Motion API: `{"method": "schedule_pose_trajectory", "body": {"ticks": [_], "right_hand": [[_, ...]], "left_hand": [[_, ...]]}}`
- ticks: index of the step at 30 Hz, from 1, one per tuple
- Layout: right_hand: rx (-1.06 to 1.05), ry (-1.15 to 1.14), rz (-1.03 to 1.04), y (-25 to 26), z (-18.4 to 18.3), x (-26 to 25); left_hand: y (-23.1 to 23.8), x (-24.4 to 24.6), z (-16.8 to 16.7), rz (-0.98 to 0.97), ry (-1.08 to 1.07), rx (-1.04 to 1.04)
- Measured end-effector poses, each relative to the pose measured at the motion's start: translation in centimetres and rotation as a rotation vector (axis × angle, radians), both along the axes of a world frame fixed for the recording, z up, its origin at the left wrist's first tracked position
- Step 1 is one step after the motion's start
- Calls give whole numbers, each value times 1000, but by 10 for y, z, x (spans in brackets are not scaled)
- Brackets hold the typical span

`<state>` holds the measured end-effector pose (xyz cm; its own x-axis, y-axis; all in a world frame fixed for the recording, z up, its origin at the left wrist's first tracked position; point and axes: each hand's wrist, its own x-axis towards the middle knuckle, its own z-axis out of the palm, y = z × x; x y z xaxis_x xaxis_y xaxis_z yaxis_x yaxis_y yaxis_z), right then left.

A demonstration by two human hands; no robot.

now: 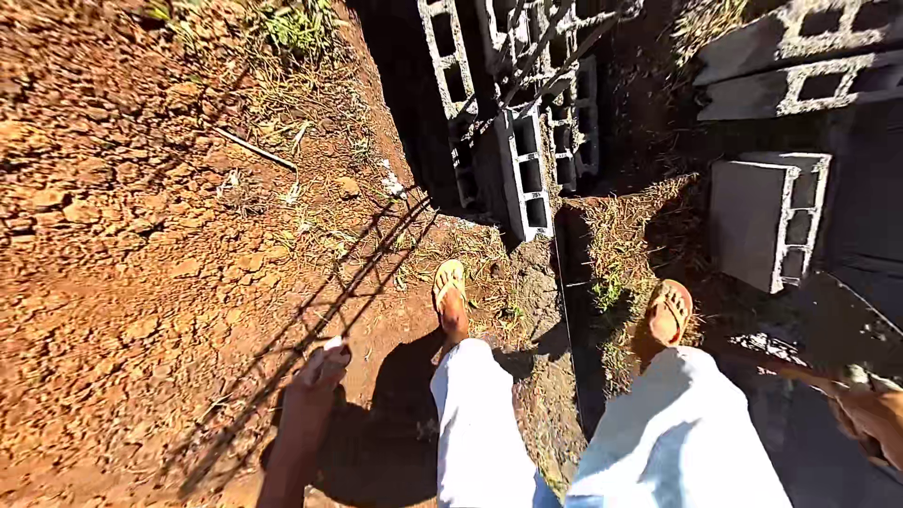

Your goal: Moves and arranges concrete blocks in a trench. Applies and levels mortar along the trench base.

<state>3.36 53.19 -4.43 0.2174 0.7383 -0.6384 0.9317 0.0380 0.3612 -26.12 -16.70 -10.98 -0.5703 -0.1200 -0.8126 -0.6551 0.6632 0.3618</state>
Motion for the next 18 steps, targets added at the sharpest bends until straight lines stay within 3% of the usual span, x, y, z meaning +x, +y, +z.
{"method": "schedule_pose_trajectory", "body": {"ticks": [4,9,13,18], "right_hand": [[-87,-18,-102,-71,13,39],[-242,132,-101,-165,0,75],[-406,180,-145,-232,-42,94],[-533,252,-496,-305,-111,116]], "left_hand": [[-37,-15,29,169,-49,-38],[-68,20,22,-68,-352,-160],[-41,18,2,-371,-393,-217],[50,-30,-24,-465,-292,-167]]}}
